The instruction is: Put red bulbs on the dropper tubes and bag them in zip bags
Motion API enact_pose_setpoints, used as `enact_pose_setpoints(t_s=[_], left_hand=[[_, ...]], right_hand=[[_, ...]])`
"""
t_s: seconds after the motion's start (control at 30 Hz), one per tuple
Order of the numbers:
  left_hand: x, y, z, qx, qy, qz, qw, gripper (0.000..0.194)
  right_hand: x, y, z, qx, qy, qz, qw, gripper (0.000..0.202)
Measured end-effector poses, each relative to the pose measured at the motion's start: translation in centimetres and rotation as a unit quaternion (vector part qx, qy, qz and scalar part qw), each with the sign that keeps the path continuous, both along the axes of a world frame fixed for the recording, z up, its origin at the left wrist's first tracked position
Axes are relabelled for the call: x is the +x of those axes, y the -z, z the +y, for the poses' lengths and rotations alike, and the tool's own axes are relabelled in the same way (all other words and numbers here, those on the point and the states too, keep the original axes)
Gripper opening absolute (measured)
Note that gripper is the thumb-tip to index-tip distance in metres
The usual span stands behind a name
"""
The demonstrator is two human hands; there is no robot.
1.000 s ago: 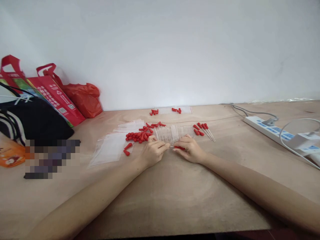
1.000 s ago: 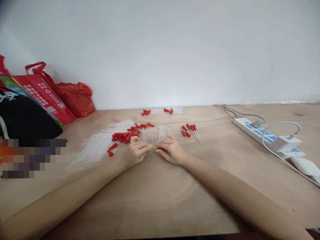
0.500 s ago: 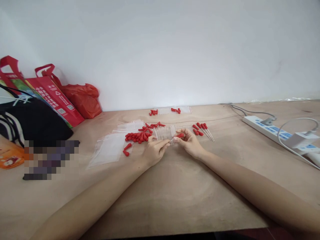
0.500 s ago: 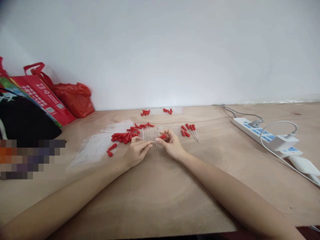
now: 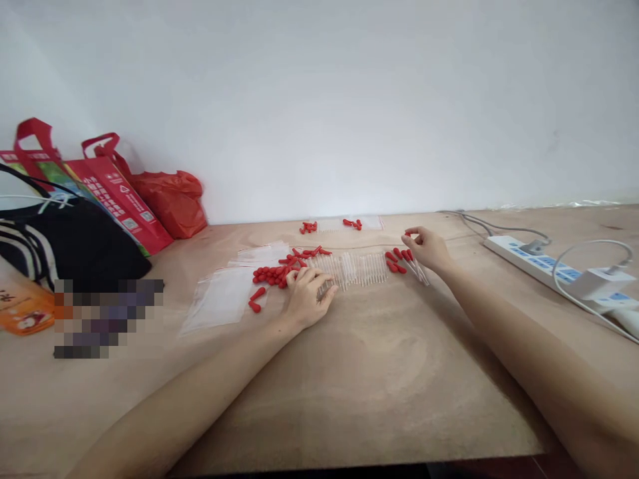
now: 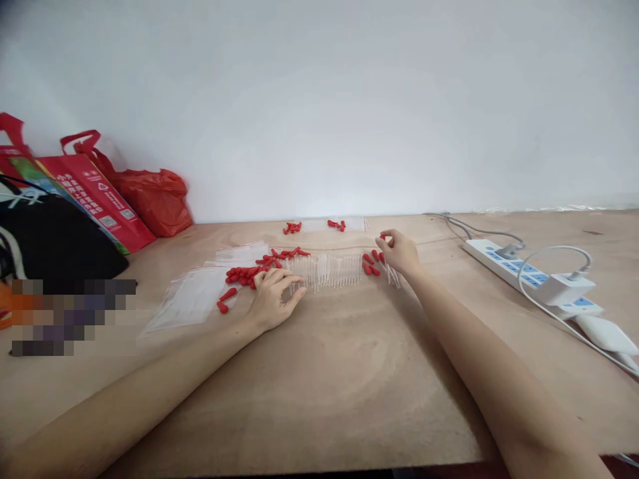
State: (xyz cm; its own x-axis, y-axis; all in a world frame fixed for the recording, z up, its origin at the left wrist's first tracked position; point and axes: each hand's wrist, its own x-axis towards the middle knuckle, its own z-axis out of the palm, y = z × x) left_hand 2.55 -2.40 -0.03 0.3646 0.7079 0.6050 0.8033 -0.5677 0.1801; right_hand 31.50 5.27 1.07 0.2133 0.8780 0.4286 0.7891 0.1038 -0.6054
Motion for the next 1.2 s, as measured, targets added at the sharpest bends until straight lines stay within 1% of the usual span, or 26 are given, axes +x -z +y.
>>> enact_pose_setpoints(t_s=[0.07, 0.17, 0.27, 0.33, 0.47, 0.57, 0.67, 0.73, 0.83, 0.97, 1.1, 1.2], left_hand=[[-0.1, 0.1, 0.1, 0.002, -0.015, 0.006, 1.000, 0.014], [-0.2, 0.2, 0.2, 0.004, -0.033, 0.004, 0.999, 0.012], [-0.3, 0.4, 0.3, 0.002, -0.046, 0.004, 0.999, 0.012], [-0.4, 0.5, 0.5, -0.006, -0.055, 0.006, 0.998, 0.013], [-0.6, 0.5, 0.7, -0.025, -0.068, 0.007, 0.997, 0.017], [-0.8, 0.5, 0.8, -0.036, -0.079, 0.006, 0.996, 0.017], [-0.9, 0.5, 0.9, -0.040, -0.092, 0.002, 0.995, 0.019], [-0.9, 0.5, 0.9, -0.036, -0.097, 0.000, 0.995, 0.021], [-0.7, 0.6, 0.9, -0.029, -0.104, 0.010, 0.994, 0.026], [-0.5, 0.7, 1.3, -0.020, -0.107, 0.031, 0.994, 0.023], [0.0, 0.3, 2.1, -0.019, -0.120, 0.029, 0.992, 0.020], [0.8, -0.2, 3.0, -0.029, -0.135, 0.029, 0.990, 0.017]], right_hand=[[0.4, 0.8, 0.4, -0.030, 0.020, -0.068, 0.997, 0.032], [0.2, 1.8, 1.0, -0.066, 0.031, -0.136, 0.988, 0.032], [0.0, 2.1, 1.3, -0.085, 0.037, -0.178, 0.980, 0.034], [-0.1, 2.0, 1.3, -0.077, 0.040, -0.191, 0.978, 0.035], [-0.4, 1.7, 0.2, -0.033, 0.045, -0.169, 0.984, 0.032], [-0.8, 1.6, -1.4, -0.009, 0.004, -0.169, 0.986, 0.031], [-1.0, 1.8, -2.9, 0.001, -0.031, -0.198, 0.980, 0.031], [-1.1, 2.0, -3.5, -0.003, -0.030, -0.216, 0.976, 0.031], [-1.2, 2.2, -3.7, -0.019, -0.024, -0.237, 0.971, 0.032], [-1.1, 2.2, -3.4, -0.037, -0.022, -0.245, 0.969, 0.033], [-1.1, 2.3, -3.2, -0.068, -0.015, -0.192, 0.979, 0.032], [-1.3, 2.2, -3.3, -0.091, -0.009, -0.145, 0.985, 0.032]])
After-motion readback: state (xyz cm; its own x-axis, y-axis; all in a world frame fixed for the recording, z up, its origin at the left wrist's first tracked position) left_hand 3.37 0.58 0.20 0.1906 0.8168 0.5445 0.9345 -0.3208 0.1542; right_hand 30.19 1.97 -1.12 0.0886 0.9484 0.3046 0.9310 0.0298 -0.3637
